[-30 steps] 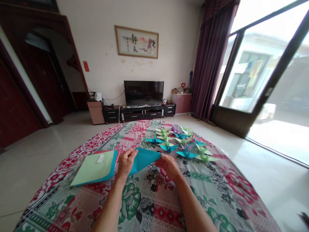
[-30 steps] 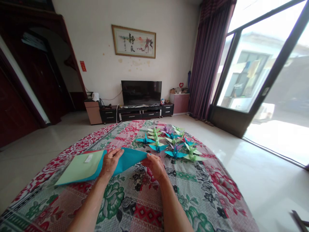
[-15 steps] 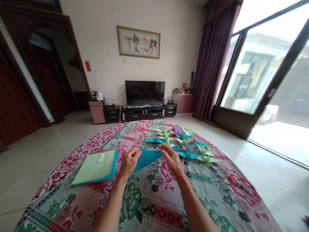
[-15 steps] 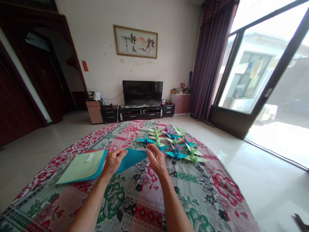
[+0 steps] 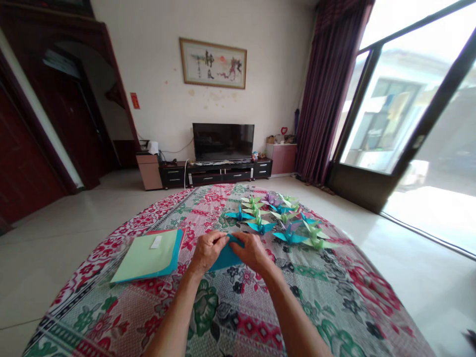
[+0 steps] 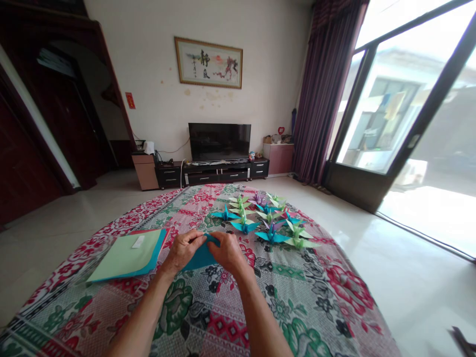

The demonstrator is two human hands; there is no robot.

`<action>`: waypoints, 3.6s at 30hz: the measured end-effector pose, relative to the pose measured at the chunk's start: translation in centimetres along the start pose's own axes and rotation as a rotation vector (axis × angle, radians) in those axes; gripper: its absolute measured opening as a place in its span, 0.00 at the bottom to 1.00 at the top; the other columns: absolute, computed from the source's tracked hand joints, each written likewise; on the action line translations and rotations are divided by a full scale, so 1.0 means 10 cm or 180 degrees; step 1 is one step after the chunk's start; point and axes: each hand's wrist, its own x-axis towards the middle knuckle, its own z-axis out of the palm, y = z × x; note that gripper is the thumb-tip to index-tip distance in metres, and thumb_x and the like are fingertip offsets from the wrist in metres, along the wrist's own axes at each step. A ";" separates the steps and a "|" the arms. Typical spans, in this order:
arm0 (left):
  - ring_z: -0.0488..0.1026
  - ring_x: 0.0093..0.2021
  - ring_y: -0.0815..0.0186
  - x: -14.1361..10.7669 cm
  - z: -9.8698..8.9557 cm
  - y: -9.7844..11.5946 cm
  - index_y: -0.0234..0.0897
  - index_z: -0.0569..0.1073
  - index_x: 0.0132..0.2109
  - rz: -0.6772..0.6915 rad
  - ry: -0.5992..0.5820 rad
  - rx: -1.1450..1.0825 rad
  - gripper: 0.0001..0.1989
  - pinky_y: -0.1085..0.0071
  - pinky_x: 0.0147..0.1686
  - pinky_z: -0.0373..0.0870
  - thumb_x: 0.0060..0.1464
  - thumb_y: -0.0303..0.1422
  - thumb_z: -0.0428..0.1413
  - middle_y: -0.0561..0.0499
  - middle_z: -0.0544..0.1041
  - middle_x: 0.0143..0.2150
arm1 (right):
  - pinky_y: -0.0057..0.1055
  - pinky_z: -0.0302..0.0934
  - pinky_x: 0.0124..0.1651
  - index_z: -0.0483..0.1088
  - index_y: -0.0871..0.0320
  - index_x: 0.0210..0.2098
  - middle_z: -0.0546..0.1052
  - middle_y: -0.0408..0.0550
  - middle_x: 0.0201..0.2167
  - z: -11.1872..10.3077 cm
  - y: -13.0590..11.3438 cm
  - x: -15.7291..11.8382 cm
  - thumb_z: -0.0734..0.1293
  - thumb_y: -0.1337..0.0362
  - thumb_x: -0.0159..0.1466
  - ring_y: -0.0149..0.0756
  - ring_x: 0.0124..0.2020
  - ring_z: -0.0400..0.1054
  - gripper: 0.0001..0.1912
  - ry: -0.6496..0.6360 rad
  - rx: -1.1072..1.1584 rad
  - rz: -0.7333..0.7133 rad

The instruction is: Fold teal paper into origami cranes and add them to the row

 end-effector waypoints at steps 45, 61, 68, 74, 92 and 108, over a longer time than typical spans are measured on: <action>0.72 0.23 0.72 -0.01 -0.17 -0.29 0.31 0.74 0.31 -0.1283 0.0730 -0.2270 0.16 0.76 0.27 0.68 0.33 0.34 0.66 0.55 0.75 0.22 | 0.25 0.53 0.22 0.74 0.58 0.31 0.69 0.41 0.18 -0.13 0.16 0.04 0.67 0.54 0.52 0.28 0.19 0.57 0.14 0.1051 0.1818 0.0929; 0.72 0.25 0.71 -0.02 -0.05 -0.27 0.34 0.71 0.29 -0.1343 0.0683 -0.3027 0.15 0.76 0.23 0.70 0.37 0.38 0.65 0.56 0.73 0.24 | 0.23 0.53 0.23 0.75 0.61 0.31 0.70 0.42 0.21 0.01 0.12 0.06 0.65 0.55 0.53 0.28 0.22 0.57 0.15 0.1196 0.1554 0.0825; 0.69 0.22 0.73 -0.05 0.22 -0.23 0.30 0.73 0.27 -0.1647 0.0403 -0.2714 0.17 0.76 0.21 0.67 0.32 0.36 0.67 0.52 0.75 0.23 | 0.23 0.54 0.22 0.76 0.60 0.34 0.71 0.42 0.21 0.05 0.12 0.05 0.65 0.54 0.54 0.28 0.21 0.57 0.17 0.1132 0.1552 0.0898; 0.69 0.20 0.72 -0.04 0.16 -0.23 0.30 0.73 0.27 -0.1675 0.0494 -0.2509 0.17 0.76 0.19 0.65 0.32 0.38 0.66 0.52 0.74 0.21 | 0.24 0.57 0.25 0.76 0.60 0.34 0.72 0.43 0.23 0.07 0.11 0.05 0.65 0.55 0.54 0.29 0.23 0.59 0.16 0.1134 0.1619 0.0828; 0.71 0.20 0.71 -0.01 -0.09 -0.33 0.34 0.68 0.26 -0.1454 0.1055 -0.2415 0.16 0.78 0.19 0.65 0.33 0.38 0.65 0.56 0.73 0.19 | 0.23 0.53 0.24 0.75 0.61 0.31 0.70 0.42 0.21 0.07 0.13 0.04 0.65 0.55 0.54 0.27 0.21 0.56 0.16 0.0994 0.1532 0.0863; 0.69 0.21 0.70 -0.07 0.23 -0.26 0.31 0.73 0.29 -0.1703 0.0326 -0.2447 0.19 0.75 0.21 0.66 0.35 0.42 0.65 0.51 0.74 0.22 | 0.24 0.57 0.26 0.75 0.60 0.32 0.75 0.44 0.26 0.12 0.13 0.04 0.65 0.54 0.53 0.30 0.24 0.62 0.16 0.1121 0.1728 0.0917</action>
